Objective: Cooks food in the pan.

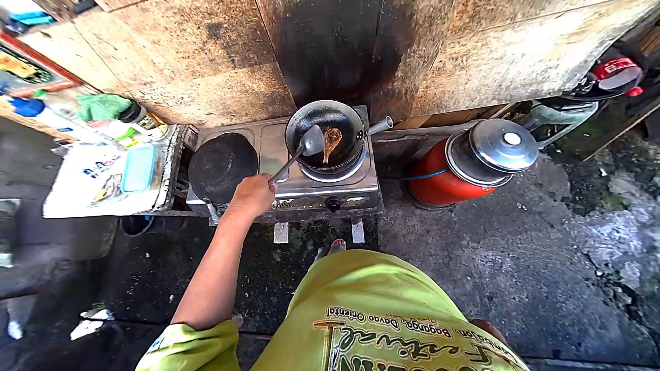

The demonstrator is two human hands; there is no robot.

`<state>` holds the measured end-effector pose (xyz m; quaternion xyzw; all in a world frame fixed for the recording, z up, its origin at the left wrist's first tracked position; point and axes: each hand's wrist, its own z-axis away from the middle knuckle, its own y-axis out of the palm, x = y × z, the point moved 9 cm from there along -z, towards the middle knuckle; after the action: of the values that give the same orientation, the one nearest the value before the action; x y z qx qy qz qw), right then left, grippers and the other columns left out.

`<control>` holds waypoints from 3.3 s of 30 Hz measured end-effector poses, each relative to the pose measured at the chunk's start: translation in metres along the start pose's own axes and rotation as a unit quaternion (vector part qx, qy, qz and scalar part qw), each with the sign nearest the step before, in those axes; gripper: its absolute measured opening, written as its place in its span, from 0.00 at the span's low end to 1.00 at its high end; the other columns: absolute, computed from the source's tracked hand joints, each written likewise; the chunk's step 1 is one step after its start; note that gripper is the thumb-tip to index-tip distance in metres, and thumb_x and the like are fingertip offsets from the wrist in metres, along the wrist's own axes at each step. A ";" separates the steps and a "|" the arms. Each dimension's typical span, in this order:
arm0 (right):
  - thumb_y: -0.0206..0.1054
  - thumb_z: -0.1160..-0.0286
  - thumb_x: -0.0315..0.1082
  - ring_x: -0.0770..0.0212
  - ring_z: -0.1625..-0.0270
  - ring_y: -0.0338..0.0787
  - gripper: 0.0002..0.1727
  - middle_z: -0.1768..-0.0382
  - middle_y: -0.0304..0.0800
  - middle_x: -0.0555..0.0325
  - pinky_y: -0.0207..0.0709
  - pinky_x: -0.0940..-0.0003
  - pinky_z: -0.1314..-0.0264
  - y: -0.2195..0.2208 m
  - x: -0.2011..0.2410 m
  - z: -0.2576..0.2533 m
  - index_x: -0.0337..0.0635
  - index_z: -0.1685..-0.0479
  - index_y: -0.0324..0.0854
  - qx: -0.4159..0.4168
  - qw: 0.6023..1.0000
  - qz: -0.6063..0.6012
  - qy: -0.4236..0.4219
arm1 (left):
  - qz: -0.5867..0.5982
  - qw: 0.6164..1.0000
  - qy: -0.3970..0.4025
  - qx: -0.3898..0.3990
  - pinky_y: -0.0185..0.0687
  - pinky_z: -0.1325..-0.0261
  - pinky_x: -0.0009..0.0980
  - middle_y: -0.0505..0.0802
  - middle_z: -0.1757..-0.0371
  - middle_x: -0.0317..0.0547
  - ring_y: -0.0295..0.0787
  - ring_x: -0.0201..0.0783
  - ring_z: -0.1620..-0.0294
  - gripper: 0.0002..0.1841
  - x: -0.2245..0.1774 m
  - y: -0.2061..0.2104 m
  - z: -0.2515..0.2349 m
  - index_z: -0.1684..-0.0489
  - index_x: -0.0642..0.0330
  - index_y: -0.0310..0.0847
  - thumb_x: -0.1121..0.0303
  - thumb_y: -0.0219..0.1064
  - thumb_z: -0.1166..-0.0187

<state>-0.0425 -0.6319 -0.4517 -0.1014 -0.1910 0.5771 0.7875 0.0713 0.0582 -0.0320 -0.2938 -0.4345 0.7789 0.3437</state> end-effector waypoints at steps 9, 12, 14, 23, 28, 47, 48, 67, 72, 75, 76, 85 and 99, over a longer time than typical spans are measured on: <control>0.59 0.09 0.48 0.35 0.31 0.87 0.25 0.38 0.90 0.33 0.72 0.33 0.23 -0.054 0.080 0.018 0.35 0.35 0.86 -0.040 0.998 -0.054 0.005 | 0.118 0.989 -0.088 0.024 0.85 0.56 0.45 0.93 0.59 0.53 0.88 0.44 0.68 0.18 0.015 0.026 -0.044 0.30 0.63 0.81 0.62 0.55 0.06; 0.58 0.08 0.47 0.35 0.29 0.86 0.24 0.36 0.89 0.33 0.70 0.34 0.22 -0.085 0.112 0.028 0.36 0.33 0.85 -0.042 0.998 -0.055 -0.003 | 0.208 0.969 -0.123 0.052 0.70 0.78 0.26 0.89 0.68 0.43 0.73 0.29 0.83 0.18 0.020 0.036 -0.045 0.28 0.59 0.79 0.61 0.55 0.06; 0.58 0.08 0.47 0.36 0.31 0.87 0.23 0.37 0.90 0.34 0.72 0.35 0.23 -0.098 0.116 0.024 0.37 0.33 0.85 -0.055 0.996 -0.068 -0.007 | 0.283 0.946 -0.133 0.082 0.59 0.87 0.19 0.85 0.75 0.39 0.64 0.24 0.90 0.16 0.023 0.039 -0.041 0.30 0.60 0.79 0.63 0.56 0.06; 0.57 0.08 0.47 0.35 0.25 0.83 0.24 0.33 0.88 0.33 0.68 0.34 0.19 -0.093 0.097 0.027 0.36 0.32 0.85 -0.028 0.999 -0.033 0.027 | 0.339 0.932 -0.085 0.094 0.55 0.87 0.19 0.82 0.76 0.38 0.62 0.24 0.89 0.15 0.002 0.052 -0.036 0.34 0.61 0.82 0.63 0.57 0.07; 0.58 0.08 0.48 0.35 0.24 0.83 0.25 0.33 0.87 0.32 0.68 0.34 0.19 -0.080 0.079 0.023 0.35 0.33 0.85 -0.033 0.998 -0.038 0.040 | 0.139 0.990 -0.008 0.014 0.83 0.45 0.54 0.94 0.55 0.56 0.91 0.51 0.56 0.18 -0.017 0.058 -0.027 0.29 0.60 0.82 0.61 0.56 0.07; 0.57 0.07 0.48 0.37 0.24 0.83 0.24 0.33 0.88 0.34 0.68 0.35 0.19 -0.092 0.097 0.037 0.37 0.32 0.85 -0.034 0.998 -0.035 0.034 | 0.007 0.999 -0.032 0.018 0.78 0.31 0.59 0.93 0.44 0.64 0.90 0.62 0.37 0.21 -0.064 0.075 -0.001 0.22 0.58 0.76 0.59 0.52 0.05; 0.56 0.07 0.48 0.37 0.24 0.83 0.25 0.33 0.88 0.34 0.68 0.36 0.19 -0.091 0.097 0.039 0.37 0.31 0.85 -0.030 0.998 -0.033 0.034 | 0.002 0.999 -0.034 0.018 0.78 0.31 0.59 0.93 0.43 0.64 0.90 0.62 0.36 0.21 -0.065 0.076 0.001 0.21 0.58 0.76 0.59 0.52 0.05; 0.59 0.08 0.49 0.35 0.25 0.84 0.25 0.35 0.89 0.34 0.69 0.34 0.20 -0.070 0.074 0.040 0.36 0.34 0.86 -0.044 0.996 -0.061 0.048 | -0.052 0.998 -0.026 0.024 0.79 0.29 0.56 0.91 0.39 0.63 0.88 0.60 0.32 0.22 -0.076 0.073 0.004 0.20 0.60 0.73 0.59 0.49 0.04; 0.59 0.08 0.48 0.35 0.27 0.85 0.24 0.36 0.89 0.33 0.70 0.35 0.21 -0.068 0.074 0.042 0.36 0.34 0.86 -0.050 0.995 -0.070 0.047 | -0.050 0.998 -0.025 0.022 0.79 0.29 0.56 0.92 0.40 0.64 0.89 0.60 0.33 0.22 -0.077 0.074 0.005 0.21 0.61 0.74 0.59 0.49 0.04; 0.59 0.08 0.48 0.35 0.27 0.85 0.24 0.35 0.89 0.33 0.70 0.35 0.21 -0.068 0.072 0.043 0.36 0.33 0.85 -0.052 0.995 -0.070 0.047 | -0.050 0.998 -0.025 0.024 0.79 0.29 0.57 0.91 0.39 0.63 0.88 0.60 0.33 0.22 -0.076 0.076 0.005 0.20 0.60 0.74 0.59 0.49 0.04; 0.59 0.08 0.47 0.36 0.27 0.85 0.24 0.35 0.89 0.34 0.70 0.36 0.21 -0.069 0.073 0.044 0.36 0.33 0.85 -0.053 0.995 -0.071 0.047 | -0.050 0.998 -0.025 0.024 0.79 0.30 0.57 0.91 0.39 0.63 0.88 0.60 0.33 0.22 -0.076 0.076 0.005 0.20 0.60 0.74 0.59 0.49 0.04; 0.58 0.08 0.46 0.35 0.25 0.84 0.24 0.34 0.88 0.33 0.69 0.35 0.19 -0.071 0.084 0.053 0.35 0.32 0.84 -0.043 0.996 -0.070 0.045 | -0.046 0.998 -0.027 0.028 0.79 0.29 0.57 0.91 0.38 0.65 0.88 0.62 0.33 0.23 -0.076 0.079 0.005 0.20 0.62 0.72 0.59 0.48 0.04; 0.59 0.08 0.47 0.36 0.26 0.85 0.24 0.35 0.89 0.35 0.70 0.35 0.20 -0.068 0.076 0.051 0.36 0.33 0.85 -0.055 0.994 -0.077 0.045 | -0.056 0.998 -0.031 0.030 0.79 0.30 0.56 0.91 0.39 0.64 0.88 0.60 0.32 0.22 -0.078 0.079 0.007 0.20 0.61 0.73 0.59 0.49 0.04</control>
<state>0.0155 -0.5847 -0.3656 -0.1556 -0.1940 0.4978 0.8309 0.0897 -0.0370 -0.0864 -0.2347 -0.4369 0.7799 0.3818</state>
